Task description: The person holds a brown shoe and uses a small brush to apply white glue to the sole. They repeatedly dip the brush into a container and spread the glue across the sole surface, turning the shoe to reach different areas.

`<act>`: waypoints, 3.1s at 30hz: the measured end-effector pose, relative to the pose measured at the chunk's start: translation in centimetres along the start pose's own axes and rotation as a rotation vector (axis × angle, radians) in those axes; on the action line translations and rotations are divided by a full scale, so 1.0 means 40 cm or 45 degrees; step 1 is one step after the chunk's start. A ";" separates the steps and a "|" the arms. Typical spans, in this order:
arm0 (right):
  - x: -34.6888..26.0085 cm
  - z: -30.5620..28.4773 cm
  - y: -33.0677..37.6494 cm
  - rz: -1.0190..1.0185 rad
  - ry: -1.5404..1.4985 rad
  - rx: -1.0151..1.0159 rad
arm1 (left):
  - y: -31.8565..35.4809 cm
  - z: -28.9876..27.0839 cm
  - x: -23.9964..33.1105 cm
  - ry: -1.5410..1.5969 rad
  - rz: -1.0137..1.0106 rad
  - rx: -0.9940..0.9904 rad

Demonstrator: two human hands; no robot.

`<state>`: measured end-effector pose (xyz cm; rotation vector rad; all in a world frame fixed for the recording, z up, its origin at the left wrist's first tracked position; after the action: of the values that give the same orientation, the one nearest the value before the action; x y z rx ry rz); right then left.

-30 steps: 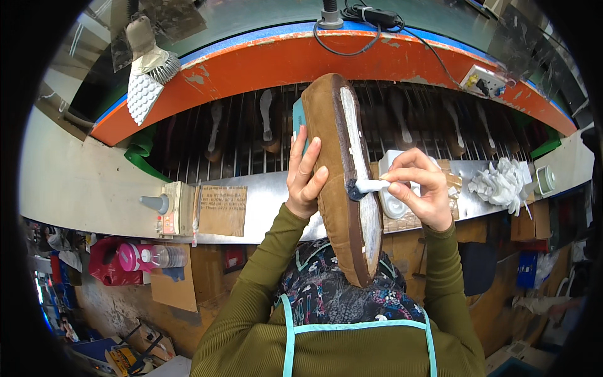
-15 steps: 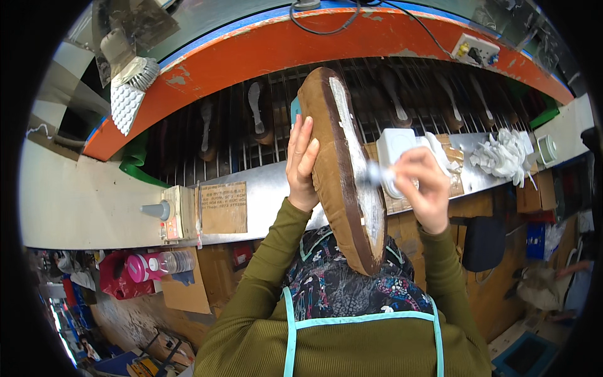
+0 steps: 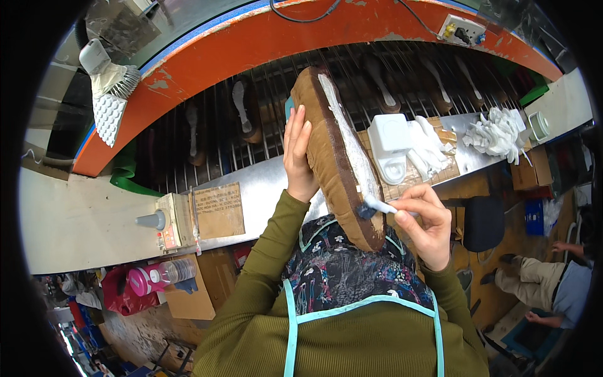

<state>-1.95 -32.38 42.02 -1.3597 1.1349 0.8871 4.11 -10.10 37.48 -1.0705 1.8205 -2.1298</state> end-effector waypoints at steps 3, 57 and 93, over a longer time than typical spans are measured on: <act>0.002 0.012 -0.014 -0.087 0.044 0.071 | -0.005 0.006 0.008 -0.029 0.033 -0.026; -0.066 0.062 -0.210 -0.631 -0.066 -0.265 | 0.161 0.138 -0.006 0.417 -1.217 -0.549; 0.624 -0.263 -0.051 -0.195 1.327 0.281 | 0.145 -0.077 -0.043 1.921 -1.690 0.156</act>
<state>5.52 -46.39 19.98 -1.7237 1.7894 -0.1415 1.64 -8.21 31.44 -0.5192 0.9207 -4.6351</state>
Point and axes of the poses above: each hand's wrist, its own y-axis away from the middle knuckle, its own z-axis out of the palm, x = y × z, the point moved 9 cm from there along -y, towards the middle knuckle, and after that the axes turned 15 degrees about x, right-handed, at the moved point
